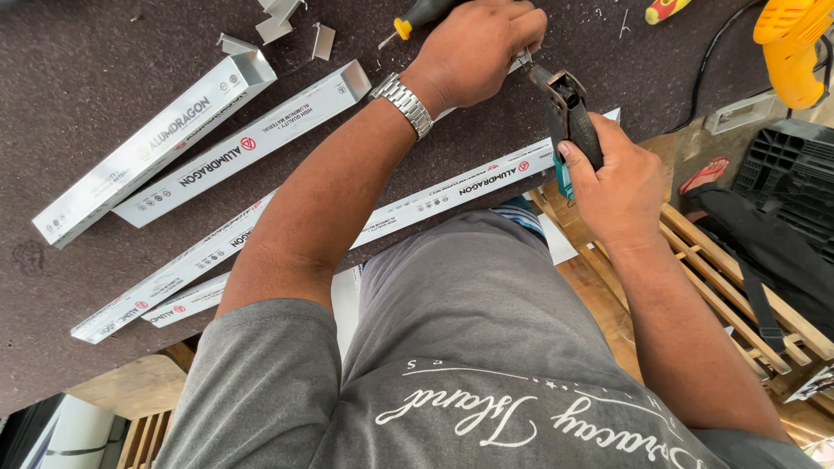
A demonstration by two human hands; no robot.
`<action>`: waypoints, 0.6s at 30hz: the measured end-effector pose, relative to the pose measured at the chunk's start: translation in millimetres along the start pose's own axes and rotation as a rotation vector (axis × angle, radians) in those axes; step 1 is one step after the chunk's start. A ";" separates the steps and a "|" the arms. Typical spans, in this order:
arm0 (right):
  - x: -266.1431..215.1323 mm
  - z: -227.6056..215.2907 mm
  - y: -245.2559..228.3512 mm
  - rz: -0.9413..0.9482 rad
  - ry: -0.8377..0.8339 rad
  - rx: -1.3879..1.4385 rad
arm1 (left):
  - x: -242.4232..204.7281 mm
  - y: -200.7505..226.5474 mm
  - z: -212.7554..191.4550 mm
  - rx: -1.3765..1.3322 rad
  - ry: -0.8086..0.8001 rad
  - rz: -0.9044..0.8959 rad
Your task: The person assembles aluminum profiles by drilling holes and inserting screws. They use a yellow power drill to secure the metal pieces together and a rivet gun to fasten additional components. The person also uses pliers to adjust parts of the assembly.
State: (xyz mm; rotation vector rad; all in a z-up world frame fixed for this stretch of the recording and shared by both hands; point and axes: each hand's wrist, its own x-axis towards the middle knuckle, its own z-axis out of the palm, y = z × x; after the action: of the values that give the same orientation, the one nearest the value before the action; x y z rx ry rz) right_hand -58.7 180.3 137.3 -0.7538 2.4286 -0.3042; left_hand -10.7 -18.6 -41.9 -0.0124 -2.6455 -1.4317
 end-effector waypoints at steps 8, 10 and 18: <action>2.3 -0.7 -6.8 0.006 -0.012 -0.034 | -0.2 -2.5 -0.8 0.013 0.003 0.009; 3.1 -1.7 -7.9 0.014 -0.027 -0.026 | -0.7 -2.6 -1.0 0.008 -0.006 0.002; 2.2 -1.7 -9.8 0.026 -0.029 0.006 | 0.2 -3.1 0.0 0.017 -0.002 0.016</action>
State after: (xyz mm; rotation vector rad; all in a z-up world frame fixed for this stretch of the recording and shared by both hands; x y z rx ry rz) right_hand -56.8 171.2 141.2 -0.7182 2.4070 -0.2877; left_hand -11.2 -20.3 -44.4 -0.0323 -2.6528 -1.4050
